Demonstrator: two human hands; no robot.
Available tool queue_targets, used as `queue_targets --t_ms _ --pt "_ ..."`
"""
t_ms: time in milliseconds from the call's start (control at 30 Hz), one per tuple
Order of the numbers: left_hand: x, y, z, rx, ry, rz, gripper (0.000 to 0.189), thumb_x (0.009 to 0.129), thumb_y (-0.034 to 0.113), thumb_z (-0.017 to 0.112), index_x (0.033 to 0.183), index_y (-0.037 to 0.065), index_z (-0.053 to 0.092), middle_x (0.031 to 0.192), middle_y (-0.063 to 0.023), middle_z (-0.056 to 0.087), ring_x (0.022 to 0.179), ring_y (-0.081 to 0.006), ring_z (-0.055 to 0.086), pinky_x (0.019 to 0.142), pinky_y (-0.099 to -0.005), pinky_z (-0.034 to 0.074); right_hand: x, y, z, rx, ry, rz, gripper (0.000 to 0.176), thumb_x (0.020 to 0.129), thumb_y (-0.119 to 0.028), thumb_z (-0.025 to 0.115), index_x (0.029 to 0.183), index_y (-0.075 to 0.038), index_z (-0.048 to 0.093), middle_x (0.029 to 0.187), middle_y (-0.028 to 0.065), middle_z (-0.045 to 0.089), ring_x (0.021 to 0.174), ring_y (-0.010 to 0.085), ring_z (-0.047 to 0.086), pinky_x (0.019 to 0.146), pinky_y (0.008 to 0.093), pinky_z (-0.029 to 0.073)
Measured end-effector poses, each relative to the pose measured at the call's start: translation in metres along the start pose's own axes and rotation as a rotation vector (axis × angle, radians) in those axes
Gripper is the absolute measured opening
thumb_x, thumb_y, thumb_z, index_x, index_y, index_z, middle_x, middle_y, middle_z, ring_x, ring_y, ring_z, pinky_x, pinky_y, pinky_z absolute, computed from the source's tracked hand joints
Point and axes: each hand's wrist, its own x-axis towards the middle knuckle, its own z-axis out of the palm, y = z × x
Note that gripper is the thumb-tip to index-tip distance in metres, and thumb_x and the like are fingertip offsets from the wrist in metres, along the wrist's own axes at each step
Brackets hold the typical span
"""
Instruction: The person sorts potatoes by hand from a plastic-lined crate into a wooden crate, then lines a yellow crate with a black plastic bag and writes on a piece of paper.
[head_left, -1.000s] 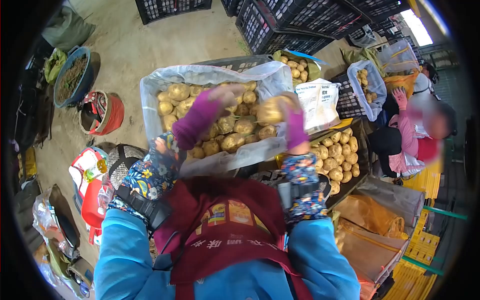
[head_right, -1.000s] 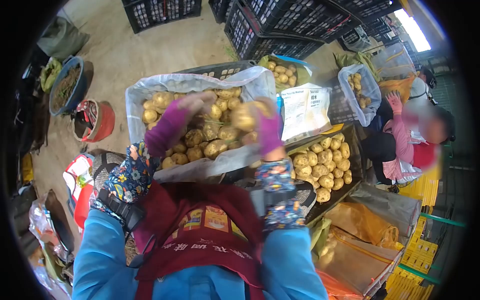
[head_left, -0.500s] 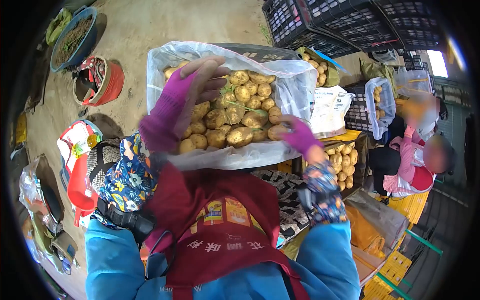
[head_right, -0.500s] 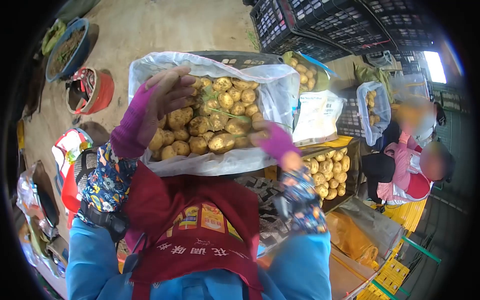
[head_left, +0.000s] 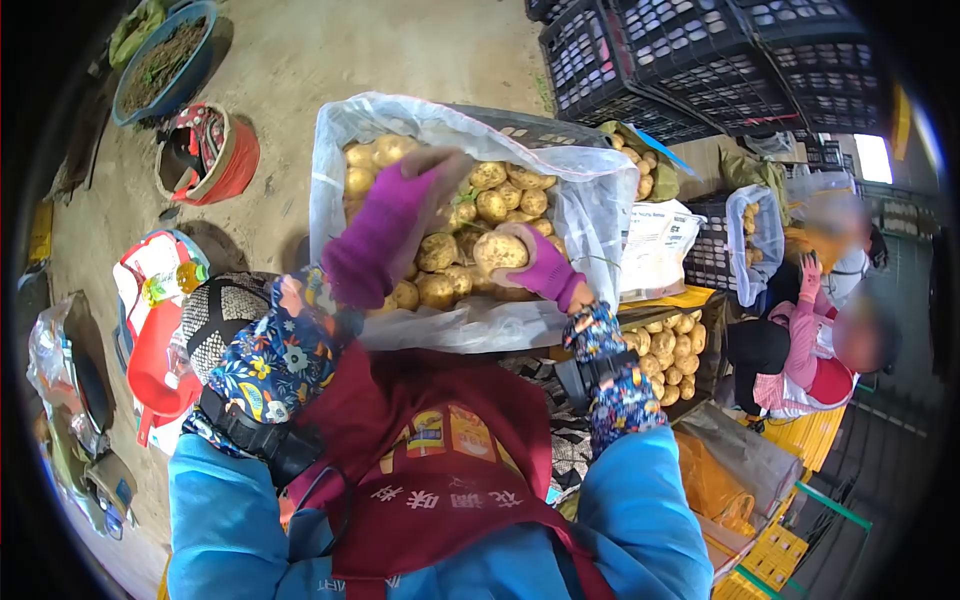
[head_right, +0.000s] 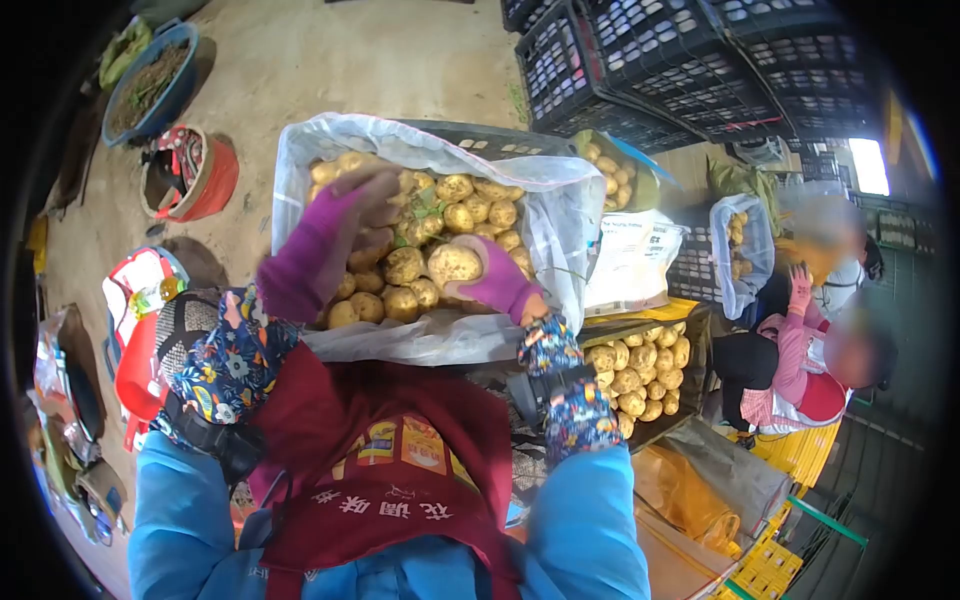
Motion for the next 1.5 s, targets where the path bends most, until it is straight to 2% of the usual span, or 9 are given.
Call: queue_targets --t_ms 100,233,400,533,733,967,1000,1400,1500 --pt "-0.004 -0.021 0.032 0.134 0.048 -0.127 0.045 0.091 0.037 0.059 0.128 0.012 0.052 0.117 -0.0008 0.056 0.103 -0.0127 0.054 0.084 -0.0288 0.047 -0.007 -0.084 -0.024 -0.441 0.239 -0.094 0.071 0.06 -0.027 0.085 0.121 -0.008 0.056 0.118 0.0108 0.06 0.111 0.0298 0.056 0.096 0.0403 0.044" --pt "-0.004 -0.041 0.039 -0.085 -0.536 -0.112 0.056 0.09 0.037 0.06 0.138 0.013 0.043 0.127 -0.0035 0.05 0.111 -0.014 0.052 0.085 -0.0304 0.047 -0.018 -0.132 -0.029 -0.519 0.523 -0.213 0.072 0.056 -0.036 0.084 0.118 -0.008 0.059 0.114 0.0123 0.061 0.103 0.0341 0.057 0.093 0.044 0.044" --pt "-0.01 -0.034 0.041 -0.078 -0.604 -0.003 0.07 0.087 0.029 0.063 0.147 0.014 0.031 0.134 -0.0049 0.045 0.117 -0.0164 0.051 0.088 -0.0303 0.05 -0.026 -0.093 -0.02 0.215 0.753 -0.017 0.037 0.094 -0.027 0.058 0.119 0.0 0.057 0.109 0.0134 0.063 0.105 0.0248 0.059 0.092 0.0348 0.046" --pt "-0.022 -0.03 0.051 -0.072 -0.638 0.117 0.075 0.084 0.019 0.066 0.149 0.014 0.028 0.137 -0.0058 0.042 0.114 -0.0179 0.053 0.089 -0.033 0.052 -0.033 -0.101 -0.026 0.703 0.747 0.245 0.052 0.102 -0.039 0.039 0.126 0.005 0.052 0.117 0.016 0.061 0.111 0.0227 0.057 0.1 0.0314 0.042" --pt "-0.009 -0.027 0.063 0.183 -0.554 0.077 0.057 0.094 0.026 0.05 0.146 0.007 0.035 0.138 -0.0113 0.046 0.112 -0.0172 0.057 0.083 -0.0273 0.051 -0.049 -0.097 0.003 -0.149 0.805 -0.119 0.04 0.097 -0.024 0.052 0.127 0.002 0.053 0.13 0.0167 0.055 0.124 0.0286 0.05 0.106 0.0354 0.038" --pt "-0.002 -0.034 0.056 0.117 -0.539 0.164 0.064 0.099 0.049 0.044 0.15 0.011 0.03 0.147 -0.0111 0.042 0.123 -0.0203 0.053 0.083 -0.0205 0.046 -0.239 -0.065 -0.1 0.007 1.061 0.039 0.032 0.097 -0.014 0.042 0.123 -0.001 0.054 0.123 0.0189 0.057 0.111 0.0291 0.059 0.099 0.0369 0.046" --pt "-0.001 -0.036 0.051 0.129 -0.525 0.168 0.064 0.099 0.049 0.044 0.15 0.013 0.031 0.147 -0.01 0.042 0.124 -0.0203 0.052 0.085 -0.0207 0.046 -0.292 -0.057 -0.122 -0.623 1.019 0.026 0.032 0.095 -0.013 0.046 0.124 -0.001 0.053 0.123 0.0187 0.057 0.111 0.0311 0.059 0.098 0.0371 0.047" --pt "0.027 -0.063 0.001 0.029 -0.27 -0.034 0.055 0.096 0.044 0.052 0.141 0.014 0.043 0.138 -0.0051 0.049 0.12 -0.0186 0.053 0.094 -0.0277 0.046 -0.525 0.147 -0.004 -0.407 0.865 1.212 0.04 0.085 -0.028 0.062 0.12 -0.009 0.057 0.108 0.0183 0.064 0.094 0.0323 0.062 0.082 0.0404 0.052" --pt "0.032 -0.046 -0.008 -0.074 -0.251 0.02 0.05 0.097 0.04 0.053 0.137 0.011 0.045 0.134 -0.0058 0.05 0.122 -0.0213 0.051 0.098 -0.0324 0.045 -0.489 0.145 -0.065 -0.031 1.22 1.026 0.034 0.091 -0.034 0.059 0.114 -0.009 0.062 0.089 0.0062 0.062 0.076 0.0201 0.058 0.068 0.0332 0.049"
